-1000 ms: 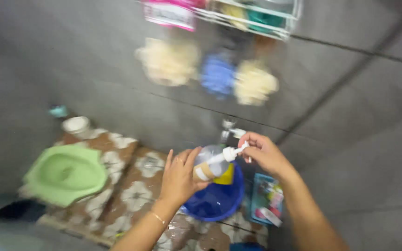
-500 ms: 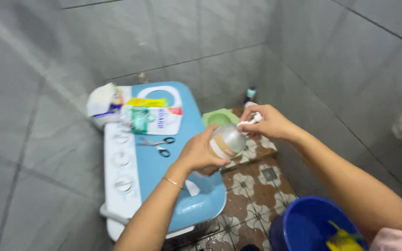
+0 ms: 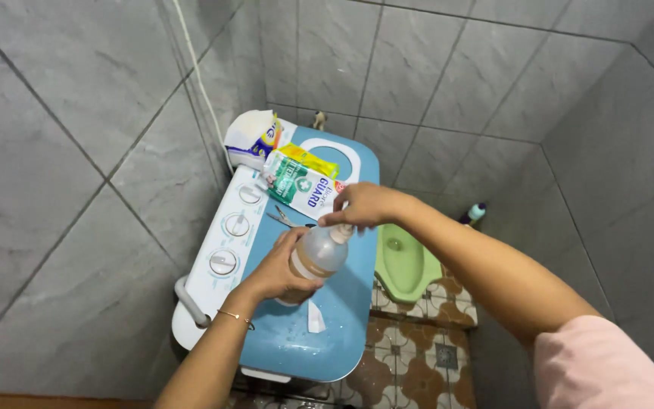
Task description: Organizing laundry and cleaning supply pouches on a shelf and refilling a soap bottle.
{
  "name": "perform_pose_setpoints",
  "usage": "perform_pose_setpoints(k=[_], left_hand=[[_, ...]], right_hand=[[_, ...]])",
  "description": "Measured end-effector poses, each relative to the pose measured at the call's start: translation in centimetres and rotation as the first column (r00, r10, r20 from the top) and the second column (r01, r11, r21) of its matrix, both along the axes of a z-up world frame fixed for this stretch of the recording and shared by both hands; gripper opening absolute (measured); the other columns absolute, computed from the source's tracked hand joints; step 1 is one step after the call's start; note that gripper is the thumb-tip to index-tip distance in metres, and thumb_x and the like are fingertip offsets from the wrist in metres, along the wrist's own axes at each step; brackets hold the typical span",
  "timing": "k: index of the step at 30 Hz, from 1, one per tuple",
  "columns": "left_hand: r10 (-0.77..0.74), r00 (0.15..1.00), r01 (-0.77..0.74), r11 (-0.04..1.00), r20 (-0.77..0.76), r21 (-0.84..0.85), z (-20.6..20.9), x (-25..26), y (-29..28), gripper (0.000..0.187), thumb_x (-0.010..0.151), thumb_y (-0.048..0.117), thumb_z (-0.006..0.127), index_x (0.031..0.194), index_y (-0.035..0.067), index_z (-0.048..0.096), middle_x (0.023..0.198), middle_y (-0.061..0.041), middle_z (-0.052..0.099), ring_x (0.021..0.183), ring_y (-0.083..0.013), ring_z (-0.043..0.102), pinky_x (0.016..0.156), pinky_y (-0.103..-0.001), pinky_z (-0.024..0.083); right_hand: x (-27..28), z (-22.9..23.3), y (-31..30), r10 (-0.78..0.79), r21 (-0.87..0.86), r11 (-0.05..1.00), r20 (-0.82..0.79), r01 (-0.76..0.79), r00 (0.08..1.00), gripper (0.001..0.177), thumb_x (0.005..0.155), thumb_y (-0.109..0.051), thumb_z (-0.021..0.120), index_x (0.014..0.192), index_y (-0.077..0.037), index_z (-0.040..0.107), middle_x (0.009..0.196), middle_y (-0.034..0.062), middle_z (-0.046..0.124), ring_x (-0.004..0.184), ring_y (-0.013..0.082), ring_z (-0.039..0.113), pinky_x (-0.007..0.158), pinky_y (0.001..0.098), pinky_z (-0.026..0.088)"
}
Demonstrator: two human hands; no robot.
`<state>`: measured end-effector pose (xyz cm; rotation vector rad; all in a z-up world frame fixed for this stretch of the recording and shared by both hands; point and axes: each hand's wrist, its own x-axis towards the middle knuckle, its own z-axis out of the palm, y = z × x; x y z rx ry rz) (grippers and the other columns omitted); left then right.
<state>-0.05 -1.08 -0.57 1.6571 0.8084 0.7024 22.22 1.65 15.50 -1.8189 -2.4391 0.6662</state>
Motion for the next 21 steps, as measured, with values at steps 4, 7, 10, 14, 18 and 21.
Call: perform_pose_setpoints(k=[4, 7, 10, 14, 18, 21], left_hand=[[0.241, 0.944, -0.187, 0.954, -0.226, 0.235, -2.8, 0.1, -0.9, 0.106, 0.056, 0.031, 0.097, 0.145, 0.015, 0.043, 0.138, -0.015, 0.05, 0.134, -0.0326, 0.047, 0.113, -0.042, 0.04], [0.282, 0.926, -0.249, 0.956, -0.25, 0.156, -3.7, -0.3, -1.7, 0.105, 0.057, 0.031, 0.096, 0.147, 0.017, 0.042, 0.142, -0.012, 0.051, 0.136, -0.0323, 0.046, 0.113, -0.043, 0.039], [0.174, 0.968, -0.181, 0.983, -0.181, -0.024, -4.6, -1.9, -1.2, 0.108, 0.059, 0.029, 0.093, 0.151, 0.018, 0.038, 0.145, -0.01, 0.053, 0.138, -0.0276, 0.049, 0.114, -0.04, 0.039], [-0.095, 0.994, 0.108, 0.928, 0.054, -0.356, -3.3, -4.5, 0.4, 0.112, 0.065, 0.027, 0.091, 0.159, 0.019, 0.031, 0.152, -0.006, 0.052, 0.142, -0.0211, 0.047, 0.117, -0.035, 0.035], [-0.075, 0.971, 0.167, 0.893, 0.228, -0.418, -2.8, -4.7, 2.0, 0.113, 0.061, 0.025, 0.093, 0.156, 0.018, 0.032, 0.146, -0.007, 0.053, 0.139, -0.0212, 0.047, 0.115, -0.034, 0.037], [-0.003, 0.988, 0.021, 0.993, 0.156, -0.115, -1.8, -3.1, 2.2, 0.117, 0.055, 0.023, 0.097, 0.15, 0.014, 0.029, 0.14, -0.009, 0.054, 0.133, -0.0214, 0.05, 0.11, -0.036, 0.042]], right_hand=[[0.9, -4.2, 2.8, 0.149, -0.296, 0.939, -0.118, -0.178, 0.982, 0.038, 0.077, -0.035, 0.085, 0.104, -0.011, 0.076, 0.096, 0.0105, 0.079, 0.087, 0.0274, 0.076, 0.077, 0.0377, 0.059], [0.3, -4.7, 3.6, 0.488, -0.097, 0.86, -0.131, -0.502, 0.863, 0.036, 0.071, -0.026, 0.088, 0.103, -0.013, 0.077, 0.1, 0.005, 0.078, 0.093, 0.0223, 0.074, 0.08, 0.0352, 0.056], [-1.2, -3.1, 3.5, 0.655, -0.028, 0.748, -0.132, -0.663, 0.744, 0.035, 0.069, -0.018, 0.088, 0.101, -0.013, 0.076, 0.102, 0.0044, 0.077, 0.095, 0.0236, 0.072, 0.081, 0.0358, 0.055], [-2.1, -0.3, 3.9, 0.727, -0.048, 0.671, -0.153, -0.74, 0.669, 0.038, 0.069, -0.007, 0.082, 0.105, -0.014, 0.074, 0.101, 0.0022, 0.077, 0.094, 0.0209, 0.072, 0.08, 0.0343, 0.056], [-2.2, -0.1, 5.6, 0.69, -0.018, 0.701, -0.237, -0.713, 0.684, 0.036, 0.073, -0.01, 0.083, 0.108, -0.013, 0.074, 0.1, 0.0028, 0.076, 0.094, 0.0195, 0.071, 0.081, 0.0336, 0.056], [-2.8, -1.3, 6.6, 0.618, -0.019, 0.767, -0.243, -0.641, 0.747, 0.037, 0.076, -0.021, 0.084, 0.112, -0.014, 0.074, 0.098, 0.0049, 0.073, 0.091, 0.019, 0.069, 0.078, 0.0337, 0.055]])
